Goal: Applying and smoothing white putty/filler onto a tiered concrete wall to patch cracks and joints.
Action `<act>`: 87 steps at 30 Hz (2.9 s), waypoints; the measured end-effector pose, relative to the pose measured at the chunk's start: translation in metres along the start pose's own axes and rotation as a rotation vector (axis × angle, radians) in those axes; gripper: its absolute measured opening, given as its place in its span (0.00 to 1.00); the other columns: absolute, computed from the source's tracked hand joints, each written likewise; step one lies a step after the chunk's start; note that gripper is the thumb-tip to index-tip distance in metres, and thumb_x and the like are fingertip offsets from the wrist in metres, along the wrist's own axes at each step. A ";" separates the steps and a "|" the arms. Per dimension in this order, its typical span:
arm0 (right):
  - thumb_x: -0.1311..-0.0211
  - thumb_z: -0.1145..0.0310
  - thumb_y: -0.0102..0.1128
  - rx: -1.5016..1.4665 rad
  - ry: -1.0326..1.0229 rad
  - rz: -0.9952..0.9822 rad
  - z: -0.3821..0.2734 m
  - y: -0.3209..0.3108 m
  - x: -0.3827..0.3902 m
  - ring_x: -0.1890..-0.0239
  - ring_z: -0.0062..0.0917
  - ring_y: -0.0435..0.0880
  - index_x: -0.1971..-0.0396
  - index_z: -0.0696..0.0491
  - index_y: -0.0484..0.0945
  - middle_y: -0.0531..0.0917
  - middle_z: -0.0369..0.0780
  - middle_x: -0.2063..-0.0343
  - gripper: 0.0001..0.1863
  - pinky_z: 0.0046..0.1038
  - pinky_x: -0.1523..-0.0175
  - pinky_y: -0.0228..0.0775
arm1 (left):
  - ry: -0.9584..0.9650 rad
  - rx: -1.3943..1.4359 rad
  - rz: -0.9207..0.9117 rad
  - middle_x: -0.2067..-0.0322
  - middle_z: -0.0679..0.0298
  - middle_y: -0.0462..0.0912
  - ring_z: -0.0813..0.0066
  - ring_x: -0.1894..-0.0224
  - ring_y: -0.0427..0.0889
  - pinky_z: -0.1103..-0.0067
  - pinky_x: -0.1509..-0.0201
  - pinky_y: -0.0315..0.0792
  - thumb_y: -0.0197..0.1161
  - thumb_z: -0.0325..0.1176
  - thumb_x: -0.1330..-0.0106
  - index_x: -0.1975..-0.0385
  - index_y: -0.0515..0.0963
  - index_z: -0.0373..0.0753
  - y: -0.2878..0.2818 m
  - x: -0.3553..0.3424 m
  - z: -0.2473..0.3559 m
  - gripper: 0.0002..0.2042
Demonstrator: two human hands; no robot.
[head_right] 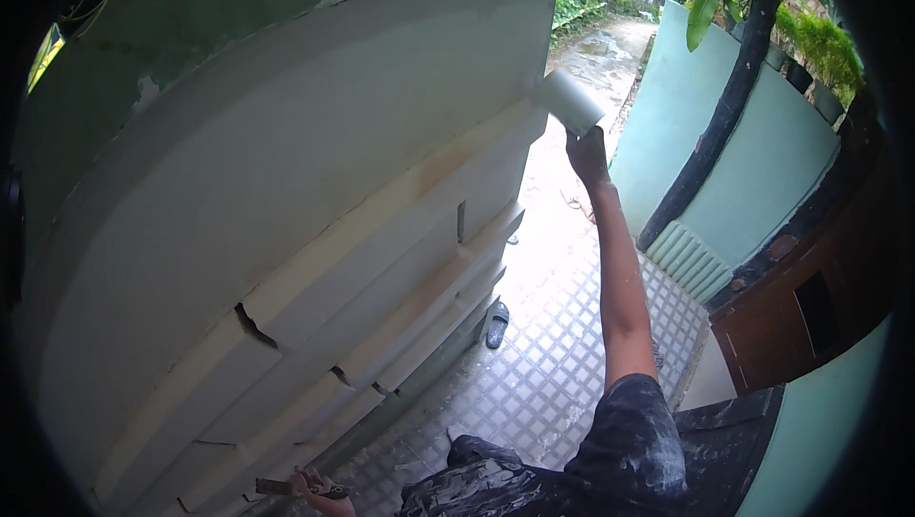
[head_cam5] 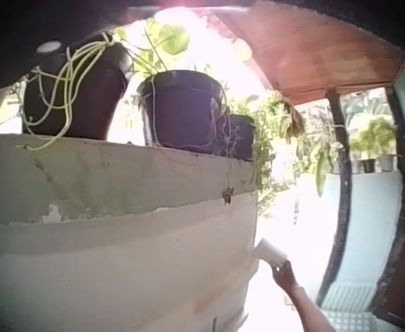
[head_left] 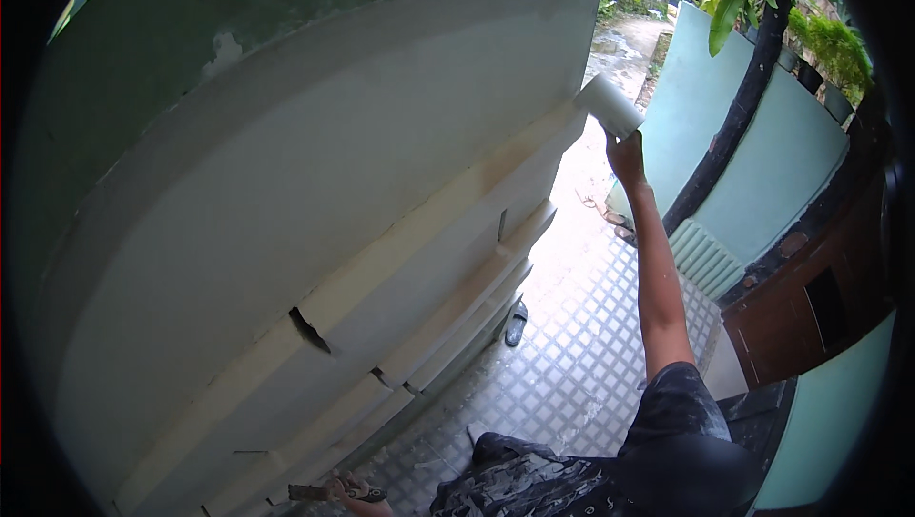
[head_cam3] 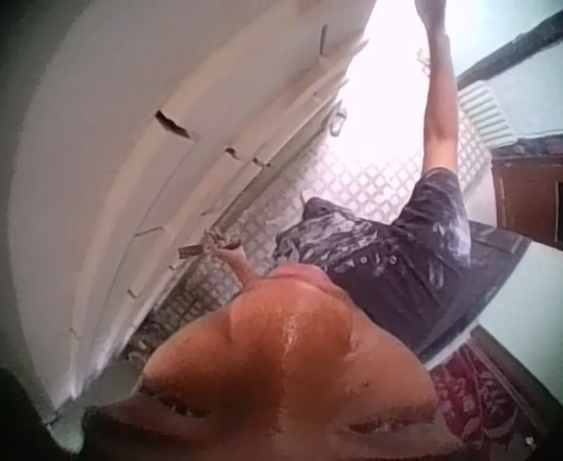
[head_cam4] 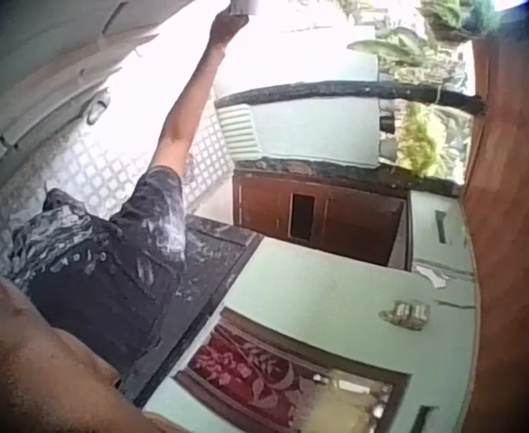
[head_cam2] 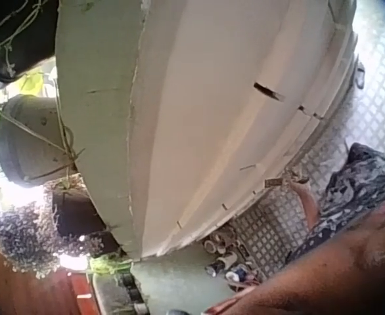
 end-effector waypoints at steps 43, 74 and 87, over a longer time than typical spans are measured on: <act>0.40 0.77 0.50 -1.168 1.057 -0.158 -0.199 0.004 0.100 0.72 0.19 0.78 0.59 0.64 0.73 0.79 0.40 0.67 0.10 0.19 0.69 0.71 | 0.123 -0.032 0.021 0.85 0.76 0.57 0.86 0.84 0.54 0.86 0.82 0.49 0.57 0.36 0.39 0.80 0.59 0.52 0.001 -0.009 0.024 0.13; 0.40 0.74 0.56 -1.580 0.984 -1.032 -0.560 -0.087 0.247 0.53 0.21 0.76 0.50 0.61 0.71 0.77 0.39 0.54 0.18 0.23 0.49 0.68 | 0.394 0.169 0.096 0.67 0.69 0.71 0.85 0.71 0.70 0.88 0.83 0.61 0.54 0.21 0.40 0.64 0.65 0.46 -0.185 -0.007 0.090 0.11; 0.38 0.73 0.54 -1.715 1.092 -0.603 -0.519 -0.062 0.223 0.49 0.23 0.75 0.45 0.58 0.65 0.74 0.41 0.50 0.21 0.25 0.45 0.68 | 0.404 0.125 0.188 0.71 0.69 0.70 0.85 0.75 0.66 0.86 0.79 0.60 0.52 0.20 0.40 0.63 0.65 0.44 -0.214 0.012 0.106 0.10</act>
Point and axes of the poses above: each hand's wrist, its own x-axis away from the middle knuckle, its own y-axis out of the palm, z = x × y, the point moved 7 cm from there along -x, towards the middle knuckle
